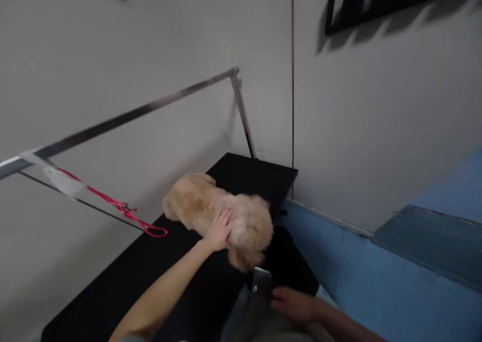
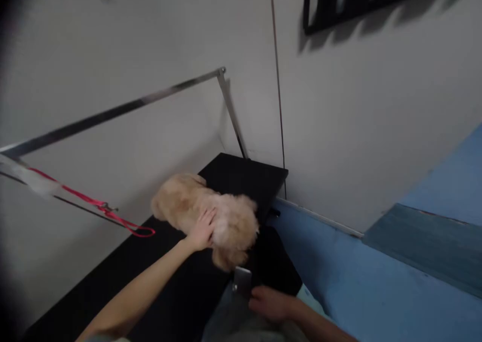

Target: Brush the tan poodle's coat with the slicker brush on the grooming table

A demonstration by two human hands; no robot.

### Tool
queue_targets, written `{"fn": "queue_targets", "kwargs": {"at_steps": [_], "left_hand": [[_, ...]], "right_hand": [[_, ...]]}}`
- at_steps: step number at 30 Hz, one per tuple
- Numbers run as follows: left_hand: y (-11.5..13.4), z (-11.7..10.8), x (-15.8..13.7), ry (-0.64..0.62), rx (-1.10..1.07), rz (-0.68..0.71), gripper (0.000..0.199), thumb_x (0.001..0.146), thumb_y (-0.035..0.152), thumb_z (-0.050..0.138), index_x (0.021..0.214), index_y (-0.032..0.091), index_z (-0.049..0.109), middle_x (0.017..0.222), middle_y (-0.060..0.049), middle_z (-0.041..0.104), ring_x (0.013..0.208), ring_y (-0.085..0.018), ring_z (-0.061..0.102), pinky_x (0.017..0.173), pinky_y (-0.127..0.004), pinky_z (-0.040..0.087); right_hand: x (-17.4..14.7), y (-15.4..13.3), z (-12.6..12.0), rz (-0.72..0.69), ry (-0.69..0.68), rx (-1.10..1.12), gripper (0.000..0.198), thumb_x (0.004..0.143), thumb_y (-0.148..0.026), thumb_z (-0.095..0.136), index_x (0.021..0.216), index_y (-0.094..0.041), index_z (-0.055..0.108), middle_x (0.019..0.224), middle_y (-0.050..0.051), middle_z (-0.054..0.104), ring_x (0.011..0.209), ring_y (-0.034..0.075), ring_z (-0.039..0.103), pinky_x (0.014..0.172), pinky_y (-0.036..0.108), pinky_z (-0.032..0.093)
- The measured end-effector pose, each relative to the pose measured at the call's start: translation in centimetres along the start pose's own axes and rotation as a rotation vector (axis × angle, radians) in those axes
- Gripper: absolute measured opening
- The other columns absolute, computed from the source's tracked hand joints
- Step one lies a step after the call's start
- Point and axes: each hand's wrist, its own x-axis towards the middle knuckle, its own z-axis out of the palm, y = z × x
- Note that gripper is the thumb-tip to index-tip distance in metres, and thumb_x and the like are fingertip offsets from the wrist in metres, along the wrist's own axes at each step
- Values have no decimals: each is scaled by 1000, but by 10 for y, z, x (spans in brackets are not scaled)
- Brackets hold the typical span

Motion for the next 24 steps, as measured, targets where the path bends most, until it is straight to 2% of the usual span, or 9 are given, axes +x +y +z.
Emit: {"fn": "queue_targets", "kwargs": {"at_steps": [3,5,7,9,13,15,17,21,24], "left_hand": [[21,32,6,-128,35,159,82,56,20,76,135,17,53,155,-20,26,144,-39,15,116,-56,2],[24,47,20,-51,-42,143,62,67,23,70,127,19,59,147,-17,43,138,-36,32,115,-53,14],[16,59,30,89,-94,25,37,74,23,62,110,17,67,123,-16,62,122,-32,51,110,-48,29],[2,68,31,205,-82,-109,26,73,22,60,95,13,68,103,-17,68,108,-33,59,105,-48,38],[-6,86,24,381,-181,-355,24,83,27,49,91,13,66,91,-16,69,98,-31,64,97,-47,46],[3,93,23,482,-351,-473,32,91,34,40,96,15,65,95,-14,70,101,-28,64,98,-45,47],[15,98,23,591,-527,-582,38,93,43,37,96,17,65,99,-13,70,105,-27,63,100,-44,46],[27,95,6,725,-714,-767,48,90,57,39,86,18,65,91,-13,70,98,-26,65,95,-41,48],[25,84,-23,719,-697,-917,51,89,61,39,79,19,65,76,-9,67,85,-25,65,80,-37,51]], "right_hand": [[17,-32,-52,-97,-209,80,22,84,-39,51,81,-20,61,55,-3,51,48,11,44,46,23,33],[44,-48,-76,-145,-112,170,29,89,-42,44,88,-18,58,52,-6,48,45,9,41,45,20,31],[66,-45,-86,-60,29,178,28,92,-40,38,92,-17,54,50,-7,45,42,8,39,43,19,28],[71,-23,-82,70,66,116,26,94,-36,34,92,-18,52,51,-8,44,41,8,39,41,18,27],[37,25,-57,205,-114,-10,20,90,-29,46,77,-18,54,53,-5,47,46,8,42,44,20,29],[23,27,-53,179,-208,-20,18,88,-28,51,73,-17,55,55,-4,50,48,9,44,46,20,31],[25,17,-59,121,-219,28,18,91,-30,45,84,-18,55,56,-5,52,48,9,45,47,20,33],[44,4,-71,55,9,-6,18,95,-28,37,89,-19,50,59,-6,51,49,8,46,50,19,35],[37,18,-59,112,-130,-156,19,92,-23,42,76,-17,51,59,-4,54,52,9,50,52,20,36]]}}
